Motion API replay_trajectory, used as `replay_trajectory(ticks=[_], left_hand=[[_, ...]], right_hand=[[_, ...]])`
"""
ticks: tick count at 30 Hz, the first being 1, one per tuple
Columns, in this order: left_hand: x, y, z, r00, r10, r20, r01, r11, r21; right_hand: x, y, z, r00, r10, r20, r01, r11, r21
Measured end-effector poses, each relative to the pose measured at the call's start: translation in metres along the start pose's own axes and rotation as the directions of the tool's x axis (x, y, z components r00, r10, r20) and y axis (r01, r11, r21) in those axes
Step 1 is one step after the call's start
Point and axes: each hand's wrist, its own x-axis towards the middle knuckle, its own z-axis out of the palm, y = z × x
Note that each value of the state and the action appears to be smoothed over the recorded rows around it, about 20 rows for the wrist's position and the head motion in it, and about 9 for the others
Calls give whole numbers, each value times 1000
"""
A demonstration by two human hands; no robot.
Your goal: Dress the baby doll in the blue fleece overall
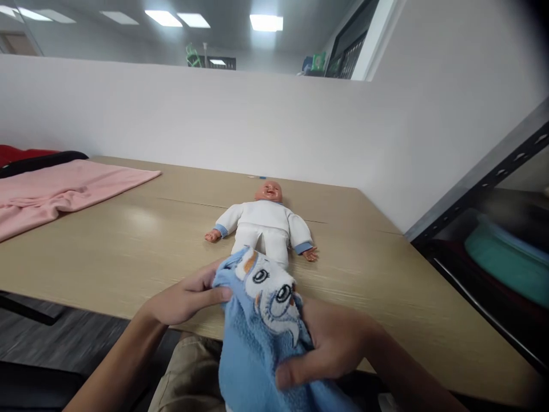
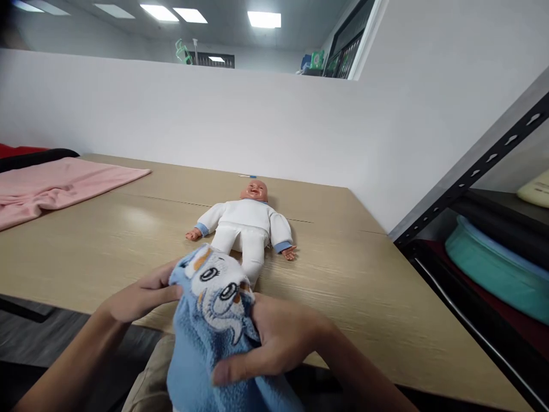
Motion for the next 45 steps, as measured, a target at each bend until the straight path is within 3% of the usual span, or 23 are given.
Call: replay_trajectory(ticks=[5,8,11,14,16,19,24,27,29,31,33,38,45], left_hand=[[12,18,7,994,-76,83,74,997,31],[10,21,7,988,-4,153,12,999,-46],[9,17,8,981,57,184,-34,991,-129],[13,12,11,988,-16,154,34,992,-119],[18,9,12,998,-15,56,20,995,-99],[25,4,12,999,-35,-32,31,992,-123],[30,-3,8,991,-113,-75,95,971,-218],[25,-1,6,991,-124,-47,114,977,-179],[21,5,8,994,-97,40,102,980,-173],[18,11,12,985,-57,161,91,974,-208],[17,14,15,980,-13,199,64,965,-255],[17,1,16,997,31,67,-5,934,-358],[9,-8,24,999,24,-46,-40,931,-362]], right_hand=[[1,2,-9,1000,-12,-20,11,998,-59],[-4,6,-14,992,42,-119,-30,994,104],[-2,16,-18,954,126,-273,-43,956,289],[6,25,-20,935,181,-304,-44,913,406],[11,26,-22,938,213,-274,-73,894,443],[14,23,-26,966,197,-168,-116,911,396],[11,21,-28,993,119,21,-120,939,323],[12,27,-28,995,97,-20,-84,929,360],[15,30,-28,994,71,-78,-40,938,343],[17,31,-28,986,71,-149,-29,962,271],[17,28,-28,975,92,-201,-56,983,177],[15,18,-22,959,205,-193,-185,976,117],[14,23,-5,939,263,-221,-161,905,394]])
